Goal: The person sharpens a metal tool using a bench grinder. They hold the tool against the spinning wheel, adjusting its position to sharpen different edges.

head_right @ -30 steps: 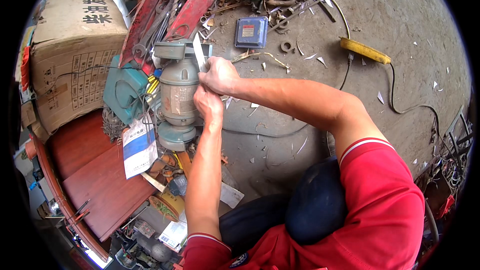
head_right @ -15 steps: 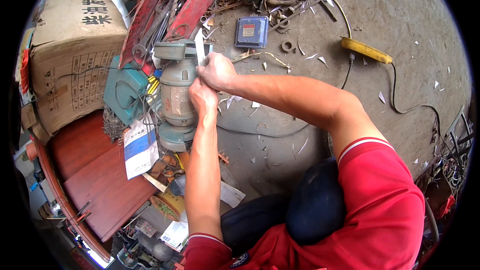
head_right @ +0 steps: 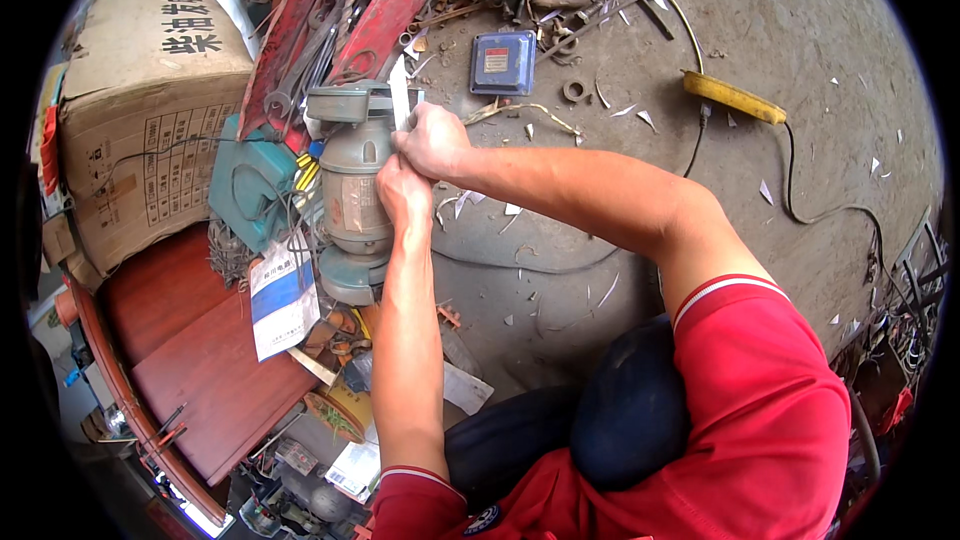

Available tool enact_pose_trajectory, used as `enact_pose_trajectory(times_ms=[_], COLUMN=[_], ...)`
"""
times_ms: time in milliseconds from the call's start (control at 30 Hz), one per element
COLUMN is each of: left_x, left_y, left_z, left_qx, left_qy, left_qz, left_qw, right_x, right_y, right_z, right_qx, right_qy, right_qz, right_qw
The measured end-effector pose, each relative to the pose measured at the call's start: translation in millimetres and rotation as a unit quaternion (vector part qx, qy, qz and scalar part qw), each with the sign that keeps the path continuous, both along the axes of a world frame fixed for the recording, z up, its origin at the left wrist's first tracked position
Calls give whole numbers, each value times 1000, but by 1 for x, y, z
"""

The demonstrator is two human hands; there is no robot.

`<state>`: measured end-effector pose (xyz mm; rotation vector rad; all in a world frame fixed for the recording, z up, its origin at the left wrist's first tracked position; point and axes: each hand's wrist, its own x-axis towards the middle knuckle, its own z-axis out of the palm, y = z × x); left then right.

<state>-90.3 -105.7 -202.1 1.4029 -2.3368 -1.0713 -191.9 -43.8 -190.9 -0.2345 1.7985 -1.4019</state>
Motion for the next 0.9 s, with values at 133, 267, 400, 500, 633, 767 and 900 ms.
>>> enact_pose_trajectory(times_ms=[133,267,400,500,633,767,900], left_x=[1,2,8,10,17,17,24], left_y=[3,6,9,15,14,19,21], left_z=[-1,4,5,4,1,7,6], left_qx=[-5,9,9,-9,-14,-12,-34], left_qy=[4,1,-30,-9,8,17,13], left_qz=[-5,0,-3,-1,-5,-7,-12], left_qw=[1000,1000,999,1000,1000,1000,999], right_x=[0,3,6,9,12,14,18], right_y=[2,3,7,10,11,12,16], right_z=[-2,-2,0,-1,2,1,5], right_qx=[3,-1,2,-2,-7,-4,-5], right_qy=[13,15,11,9,18,29,35], right_qz=[3,1,7,11,17,21,28], right_qw=[1000,1000,1000,1000,1000,999,999])
